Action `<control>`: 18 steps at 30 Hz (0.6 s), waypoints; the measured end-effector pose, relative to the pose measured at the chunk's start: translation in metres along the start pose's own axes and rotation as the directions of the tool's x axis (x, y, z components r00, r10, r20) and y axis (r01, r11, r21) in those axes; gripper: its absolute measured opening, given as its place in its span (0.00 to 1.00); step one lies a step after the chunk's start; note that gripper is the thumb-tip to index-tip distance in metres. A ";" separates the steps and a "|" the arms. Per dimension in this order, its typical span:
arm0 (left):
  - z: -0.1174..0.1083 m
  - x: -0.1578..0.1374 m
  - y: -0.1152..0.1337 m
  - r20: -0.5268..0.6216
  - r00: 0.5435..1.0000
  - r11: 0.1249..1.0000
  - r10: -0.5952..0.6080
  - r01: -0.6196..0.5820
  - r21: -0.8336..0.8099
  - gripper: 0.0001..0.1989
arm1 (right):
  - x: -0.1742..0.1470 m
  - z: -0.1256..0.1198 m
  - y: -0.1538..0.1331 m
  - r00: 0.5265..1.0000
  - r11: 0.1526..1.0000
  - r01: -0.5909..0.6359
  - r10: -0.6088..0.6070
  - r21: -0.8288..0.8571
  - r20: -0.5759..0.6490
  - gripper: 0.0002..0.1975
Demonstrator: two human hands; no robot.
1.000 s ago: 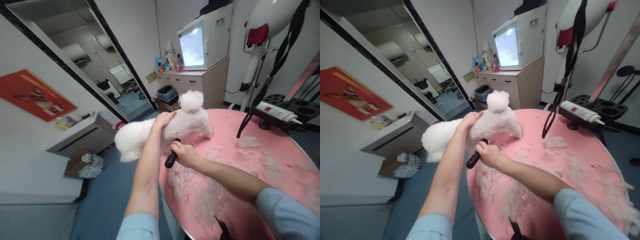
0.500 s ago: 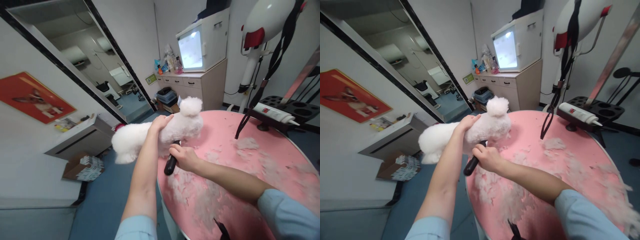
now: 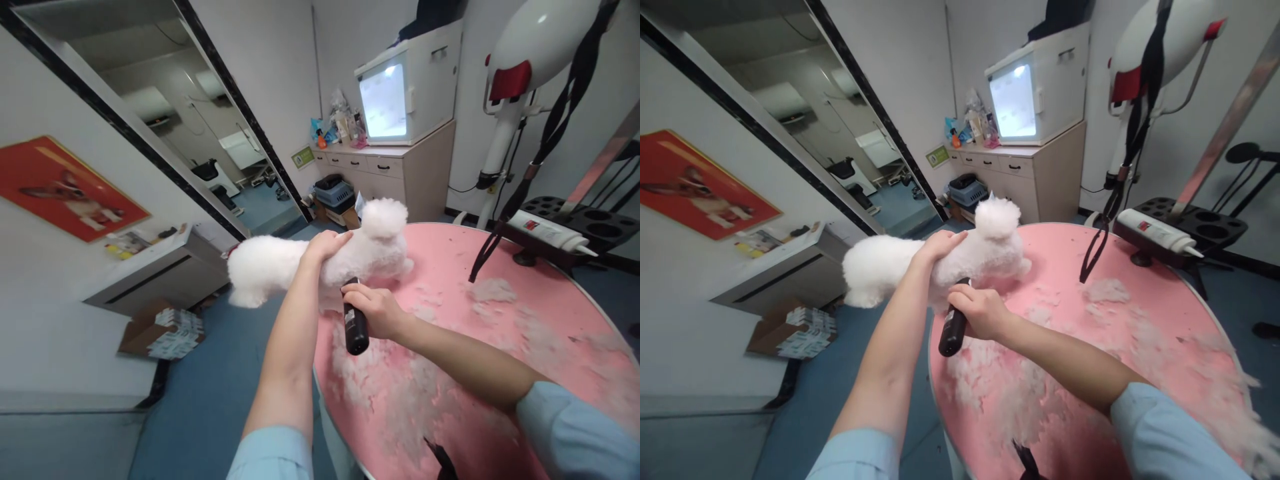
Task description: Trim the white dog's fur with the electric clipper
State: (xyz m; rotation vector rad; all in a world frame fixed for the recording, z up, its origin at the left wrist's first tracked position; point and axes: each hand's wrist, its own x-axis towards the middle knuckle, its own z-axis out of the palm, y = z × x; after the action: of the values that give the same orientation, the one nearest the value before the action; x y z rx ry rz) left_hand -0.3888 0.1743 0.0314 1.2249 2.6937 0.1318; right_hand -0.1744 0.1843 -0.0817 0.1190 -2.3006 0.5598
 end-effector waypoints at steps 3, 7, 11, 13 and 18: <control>0.002 0.000 0.003 -0.013 1.000 1.000 0.022 -0.023 -0.021 0.35 | 0.002 0.000 0.012 0.997 0.997 0.028 -0.021 0.078 -0.078 0.13; 0.003 -0.003 0.008 -0.034 0.999 0.999 0.032 -0.034 -0.040 0.34 | -0.011 0.012 0.031 0.997 0.996 -0.019 0.025 0.089 -0.071 0.11; -0.002 -0.003 0.013 -0.055 0.998 0.997 0.041 -0.045 -0.063 0.34 | -0.019 0.005 0.033 0.992 0.993 0.007 0.009 0.122 -0.130 0.13; -0.005 -0.004 0.014 -0.045 0.998 0.994 0.041 -0.045 -0.104 0.34 | -0.015 -0.005 0.029 0.972 0.985 0.064 -0.025 0.160 -0.234 0.13; -0.004 -0.009 0.011 -0.059 0.997 0.977 0.056 -0.067 -0.203 0.36 | 0.000 -0.013 0.023 0.931 0.980 0.080 -0.008 0.183 -0.364 0.11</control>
State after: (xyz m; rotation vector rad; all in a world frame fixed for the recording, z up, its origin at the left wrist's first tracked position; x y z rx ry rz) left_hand -0.3755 0.1748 0.0381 1.2576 2.6076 0.4441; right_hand -0.1715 0.2110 -0.0821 0.1488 -1.8774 0.7199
